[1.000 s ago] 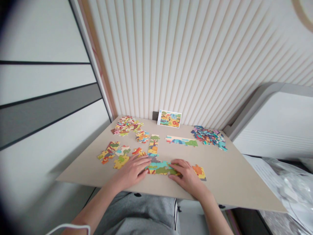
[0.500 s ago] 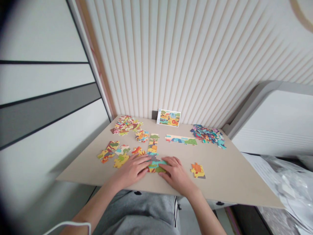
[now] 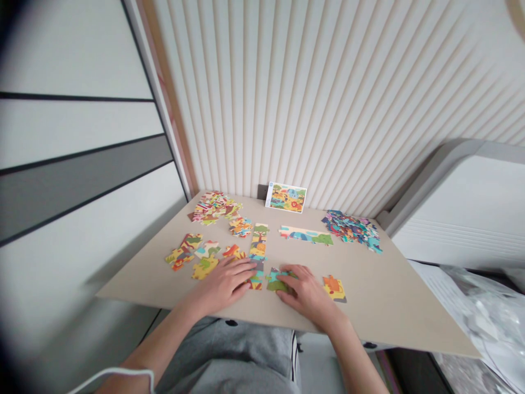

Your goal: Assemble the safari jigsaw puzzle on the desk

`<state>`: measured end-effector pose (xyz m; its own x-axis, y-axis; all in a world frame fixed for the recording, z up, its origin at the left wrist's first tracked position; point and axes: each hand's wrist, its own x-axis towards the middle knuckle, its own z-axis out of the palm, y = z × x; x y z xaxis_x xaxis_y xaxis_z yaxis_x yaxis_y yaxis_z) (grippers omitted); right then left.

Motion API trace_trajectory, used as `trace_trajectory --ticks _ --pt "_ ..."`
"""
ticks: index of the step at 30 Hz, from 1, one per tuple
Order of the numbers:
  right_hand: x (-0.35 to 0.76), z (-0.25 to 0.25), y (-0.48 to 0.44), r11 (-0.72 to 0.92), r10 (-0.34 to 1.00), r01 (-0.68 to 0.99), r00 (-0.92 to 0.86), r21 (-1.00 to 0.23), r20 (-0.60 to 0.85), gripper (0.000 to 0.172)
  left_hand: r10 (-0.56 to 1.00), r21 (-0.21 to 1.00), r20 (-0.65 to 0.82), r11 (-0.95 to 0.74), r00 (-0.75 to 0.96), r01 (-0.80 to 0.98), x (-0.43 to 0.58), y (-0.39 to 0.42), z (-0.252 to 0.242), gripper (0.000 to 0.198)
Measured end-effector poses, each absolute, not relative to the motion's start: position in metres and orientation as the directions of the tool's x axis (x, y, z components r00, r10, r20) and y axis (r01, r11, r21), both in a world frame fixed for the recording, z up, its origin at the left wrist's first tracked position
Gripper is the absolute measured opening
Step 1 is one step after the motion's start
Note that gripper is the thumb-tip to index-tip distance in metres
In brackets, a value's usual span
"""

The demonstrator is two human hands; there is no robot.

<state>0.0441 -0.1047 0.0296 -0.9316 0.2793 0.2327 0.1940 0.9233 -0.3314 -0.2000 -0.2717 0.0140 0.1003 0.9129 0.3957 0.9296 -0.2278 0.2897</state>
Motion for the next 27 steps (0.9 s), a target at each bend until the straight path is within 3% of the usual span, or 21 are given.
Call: trace_trajectory --ticks 4,10,18,27 --pt "0.049 0.031 -0.102 0.909 0.301 0.212 -0.929 -0.360 0.213 0.036 0.922 0.288 0.374 -0.216 0.098 0.933 -0.200 -0.271 0.015 0.031" --pt "0.035 0.029 -0.107 0.923 0.220 0.123 -0.946 -0.365 0.238 0.030 0.918 0.290 0.383 -0.225 0.102 0.930 -0.200 -0.271 0.016 0.034" --pt "0.029 0.039 -0.107 0.941 0.159 0.089 -0.968 -0.327 0.194 0.027 0.922 0.226 0.356 -0.246 0.155 0.942 -0.198 -0.273 0.018 0.042" --pt "0.033 0.046 -0.109 0.954 0.141 0.077 -0.968 -0.290 0.206 0.032 0.930 0.234 0.331 -0.246 0.161 0.941 -0.199 -0.271 0.017 0.045"
